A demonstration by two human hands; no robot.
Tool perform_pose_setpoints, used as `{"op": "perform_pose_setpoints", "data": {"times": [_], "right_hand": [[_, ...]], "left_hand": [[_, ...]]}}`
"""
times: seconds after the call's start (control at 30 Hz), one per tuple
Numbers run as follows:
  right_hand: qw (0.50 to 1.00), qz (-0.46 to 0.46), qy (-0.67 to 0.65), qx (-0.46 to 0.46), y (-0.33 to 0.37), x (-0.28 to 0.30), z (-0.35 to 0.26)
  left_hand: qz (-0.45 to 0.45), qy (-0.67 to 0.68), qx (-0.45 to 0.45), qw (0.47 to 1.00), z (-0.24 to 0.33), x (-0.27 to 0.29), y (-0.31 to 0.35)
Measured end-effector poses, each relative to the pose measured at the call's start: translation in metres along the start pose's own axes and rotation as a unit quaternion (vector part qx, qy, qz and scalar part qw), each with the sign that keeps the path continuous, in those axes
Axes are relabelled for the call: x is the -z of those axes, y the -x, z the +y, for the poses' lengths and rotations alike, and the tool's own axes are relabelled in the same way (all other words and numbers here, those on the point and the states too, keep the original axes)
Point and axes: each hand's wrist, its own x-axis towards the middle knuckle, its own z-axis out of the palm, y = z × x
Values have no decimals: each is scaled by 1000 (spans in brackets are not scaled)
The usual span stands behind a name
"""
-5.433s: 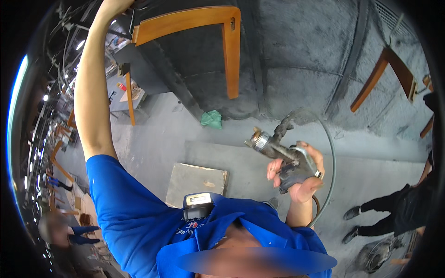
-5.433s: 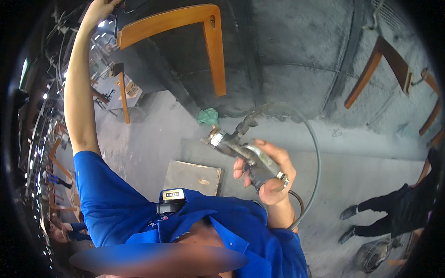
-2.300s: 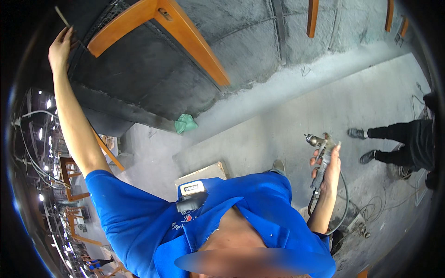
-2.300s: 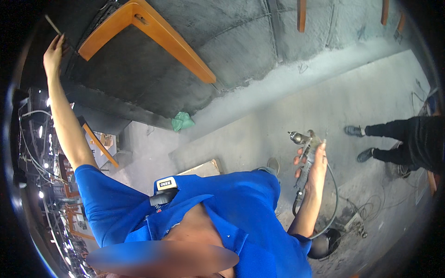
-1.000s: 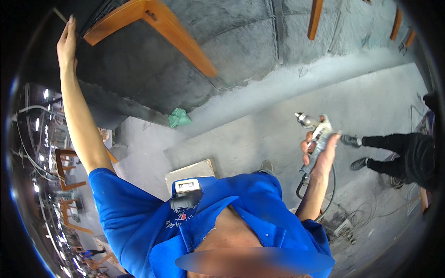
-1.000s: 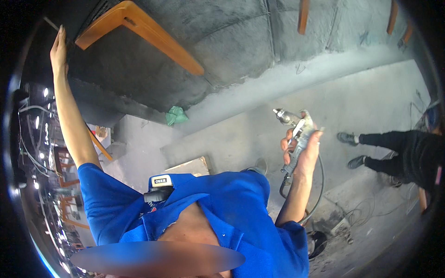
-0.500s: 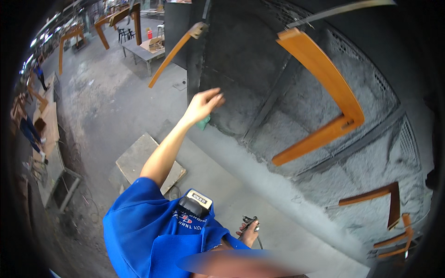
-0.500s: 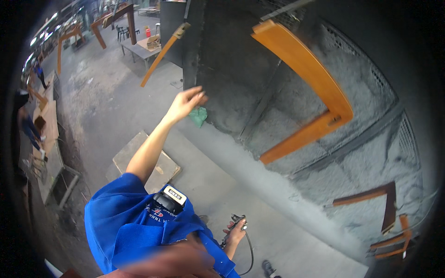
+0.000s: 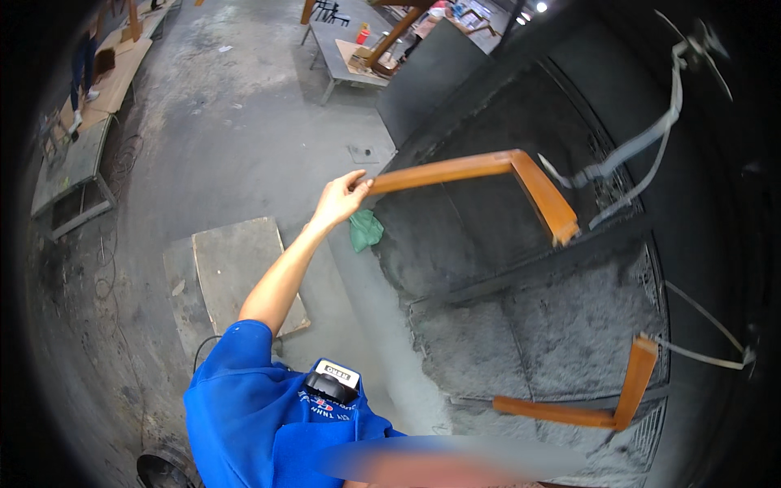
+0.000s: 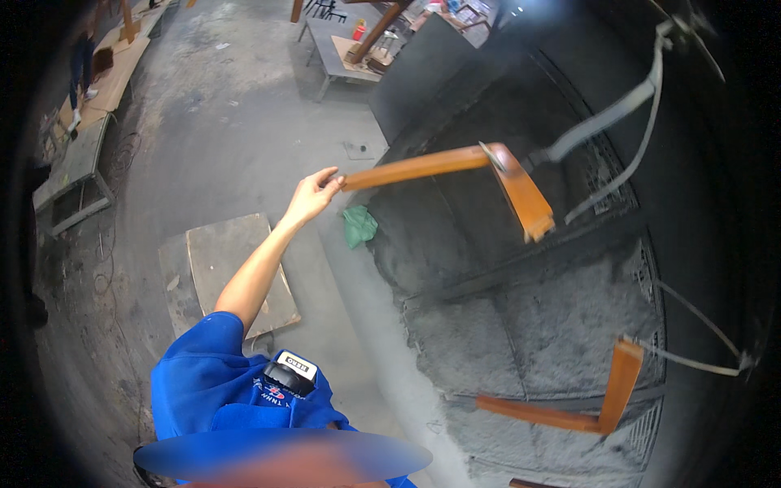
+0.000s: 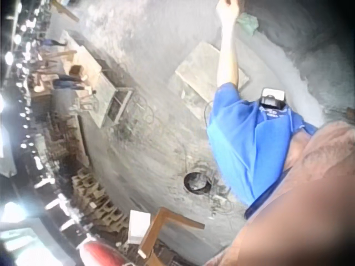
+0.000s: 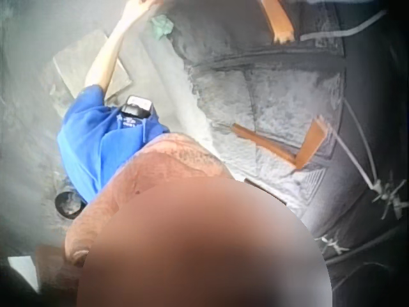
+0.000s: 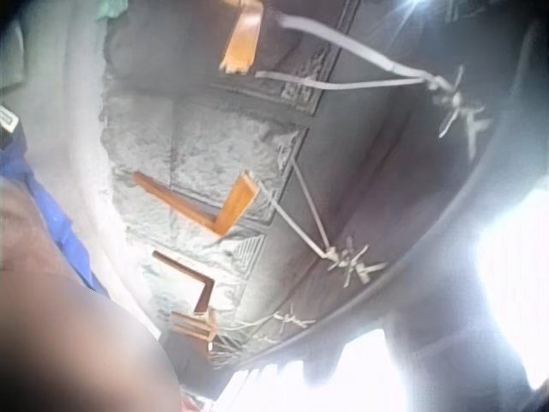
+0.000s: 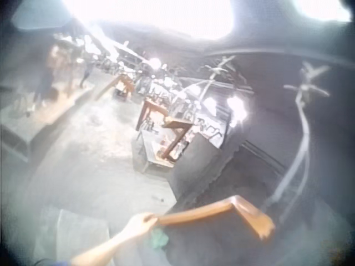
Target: The person holds a wooden chair leg in the left hand and uses a spray gun in the right hand to apply finish. The person rotates the leg to coat all sides and then places it on a hanging rack before repeating the process with another leg.
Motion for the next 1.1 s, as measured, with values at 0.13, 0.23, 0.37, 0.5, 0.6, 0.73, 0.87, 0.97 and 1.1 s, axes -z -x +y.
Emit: {"op": "perform_pose_setpoints", "data": {"times": [0.13, 0.23, 0.37, 0.5, 0.6, 0.73, 0.87, 0.97, 1.1], "right_hand": [[1000, -18, 12, -19, 0, -26, -12], [999, -13, 3, -34, 8, -30, -6], [997, 6, -28, -65, 35, -29, 17], [996, 18, -46, -75, 59, -27, 18], [996, 58, -54, -35, 63, -21, -27], [990, 49, -91, 92, 69, 12, -142], [938, 66, -127, 316, 108, 50, -287], [850, 60, -180, 491, 151, 77, -389], [747, -45, -332, 575, 203, 98, -500]], "left_hand": [[-41, -58, -31, 997, -8, -7, -57], [-148, -118, -70, 979, -9, -33, -95], [-289, -116, -62, 948, -6, -71, -121], [-326, -110, -10, 939, 1, -77, -101], [-239, -53, -7, 970, 9, -71, -60], [-126, 5, -29, 992, 16, -45, 0], [-55, 8, -79, 995, 16, -8, 23], [-8, -34, -131, 991, 16, 19, 31], [53, -93, -195, 975, 19, 50, 46]]}}
